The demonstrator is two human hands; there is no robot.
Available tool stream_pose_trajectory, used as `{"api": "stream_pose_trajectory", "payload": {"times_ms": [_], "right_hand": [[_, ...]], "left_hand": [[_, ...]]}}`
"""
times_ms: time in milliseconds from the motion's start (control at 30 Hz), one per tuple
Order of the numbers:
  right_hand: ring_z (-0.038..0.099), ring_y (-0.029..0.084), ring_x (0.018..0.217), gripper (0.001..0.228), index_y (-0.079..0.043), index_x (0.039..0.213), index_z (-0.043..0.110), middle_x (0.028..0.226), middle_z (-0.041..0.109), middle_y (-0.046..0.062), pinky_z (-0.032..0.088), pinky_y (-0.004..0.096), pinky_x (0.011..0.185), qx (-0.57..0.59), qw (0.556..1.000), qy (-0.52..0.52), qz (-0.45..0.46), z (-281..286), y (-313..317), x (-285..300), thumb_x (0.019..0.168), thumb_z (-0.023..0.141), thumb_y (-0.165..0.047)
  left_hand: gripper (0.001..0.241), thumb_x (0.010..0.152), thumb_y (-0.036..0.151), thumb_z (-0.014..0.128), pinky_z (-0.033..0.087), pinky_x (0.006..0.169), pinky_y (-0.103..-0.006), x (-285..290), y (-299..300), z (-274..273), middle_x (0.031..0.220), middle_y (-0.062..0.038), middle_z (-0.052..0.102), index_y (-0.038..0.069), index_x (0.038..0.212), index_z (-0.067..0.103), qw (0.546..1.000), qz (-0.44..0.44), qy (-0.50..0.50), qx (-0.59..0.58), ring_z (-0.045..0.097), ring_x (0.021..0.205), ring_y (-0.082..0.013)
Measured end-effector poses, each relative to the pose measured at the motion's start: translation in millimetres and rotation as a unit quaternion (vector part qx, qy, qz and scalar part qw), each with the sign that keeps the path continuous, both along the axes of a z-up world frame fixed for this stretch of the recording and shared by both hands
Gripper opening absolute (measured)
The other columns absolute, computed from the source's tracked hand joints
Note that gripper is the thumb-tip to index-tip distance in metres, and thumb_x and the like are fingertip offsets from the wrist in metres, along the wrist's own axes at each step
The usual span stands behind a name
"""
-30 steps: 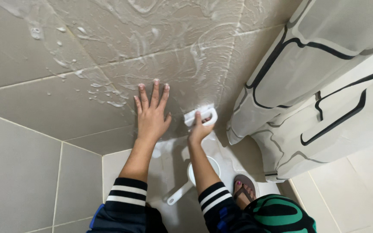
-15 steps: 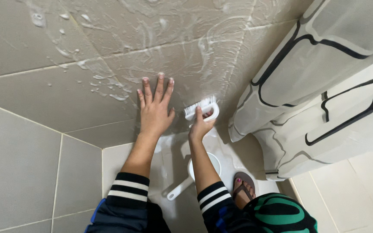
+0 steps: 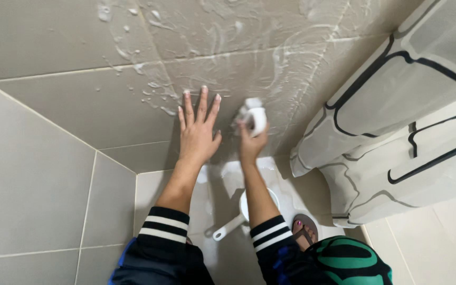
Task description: The person scrubs a soapy tiled wall in a shower using a white brush held in the right hand while the left hand supports the wall. A white plastic scoop sits on the floor nearby.
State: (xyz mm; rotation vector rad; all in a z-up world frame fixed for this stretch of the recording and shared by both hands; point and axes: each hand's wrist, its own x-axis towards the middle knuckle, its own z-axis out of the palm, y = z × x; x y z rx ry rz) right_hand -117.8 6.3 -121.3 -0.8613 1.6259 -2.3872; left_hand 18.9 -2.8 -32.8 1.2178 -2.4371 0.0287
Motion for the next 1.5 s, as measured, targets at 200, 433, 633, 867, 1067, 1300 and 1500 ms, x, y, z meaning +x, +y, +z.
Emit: {"api": "stream_pose_trajectory", "payload": {"times_ms": [200,433,633,867,1067,1300,1500], "right_hand": [[0.056,0.029,0.13,0.069,-0.004,0.136,0.053,0.131,0.06,0.018,0.04,0.043,0.114,0.006,0.986,-0.107,-0.127,3.9,22.7,-28.2,0.08,0.092,-0.011],[0.065,0.021,0.105,0.048,-0.008,0.12,0.056,0.107,0.063,0.006,0.05,0.039,0.095,0.099,0.988,0.121,-0.015,50.4,1.6,-10.8,0.086,0.088,-0.019],[0.055,0.035,0.131,0.063,-0.005,0.135,0.05,0.132,0.059,0.018,0.04,0.047,0.113,0.007,0.994,0.05,-0.096,55.3,27.3,-39.2,0.088,0.09,-0.013],[0.065,0.043,0.116,0.07,0.002,0.127,0.065,0.118,0.07,0.025,0.053,0.056,0.096,0.51,0.838,0.049,0.186,9.4,103.5,-42.6,0.065,0.094,-0.014],[0.075,0.038,0.091,0.046,-0.005,0.105,0.077,0.094,0.075,0.02,0.059,0.052,0.069,0.778,0.492,0.305,0.243,-85.4,140.5,-1.4,0.064,0.087,-0.022],[0.064,0.046,0.117,0.041,0.006,0.127,0.065,0.125,0.067,0.027,0.058,0.057,0.084,0.761,0.349,0.345,0.424,-134.0,149.9,27.0,0.091,0.069,-0.011],[0.07,0.041,0.096,0.039,-0.002,0.118,0.069,0.107,0.07,0.02,0.058,0.052,0.06,0.756,0.3,0.463,0.353,-140.9,146.7,27.1,0.081,0.076,-0.014]], "left_hand": [[0.093,0.078,0.021,0.076,0.018,0.116,-0.0682,12.9,8.5,22.7,0.169,-0.01,0.005,0.023,0.16,0.031,0.999,0.032,0.031,0.009,-0.002,0.149,-0.052],[0.097,0.076,0.025,0.078,0.02,0.115,-0.0688,13.4,12.9,32.2,0.169,-0.011,0.005,0.023,0.16,0.029,0.998,0.044,0.038,0.012,0.0,0.15,-0.0523],[0.096,0.082,0.017,0.074,0.016,0.117,-0.0674,26.0,13.9,39.9,0.17,-0.01,-0.004,0.023,0.162,0.021,0.995,0.042,0.066,0.067,-0.007,0.15,-0.0511],[0.098,0.086,0.015,0.076,0.011,0.118,-0.0677,31.5,18.6,52.4,0.169,-0.009,-0.008,0.022,0.165,0.019,0.994,0.03,0.051,0.088,-0.012,0.148,-0.0505],[0.096,0.088,0.014,0.075,0.01,0.12,-0.065,27.7,27.2,69.7,0.168,-0.009,-0.01,0.022,0.165,0.019,0.993,0.033,0.064,0.097,-0.016,0.147,-0.049],[0.096,0.086,0.014,0.074,0.013,0.119,-0.0653,30.4,19.7,62.2,0.169,-0.009,-0.008,0.023,0.164,0.018,0.991,0.036,0.061,0.11,-0.012,0.149,-0.0498],[0.098,0.084,0.016,0.075,0.02,0.118,-0.0628,29.6,13.6,49.9,0.169,-0.01,-0.007,0.024,0.163,0.018,0.99,0.027,0.068,0.118,-0.009,0.149,-0.0505]]}}
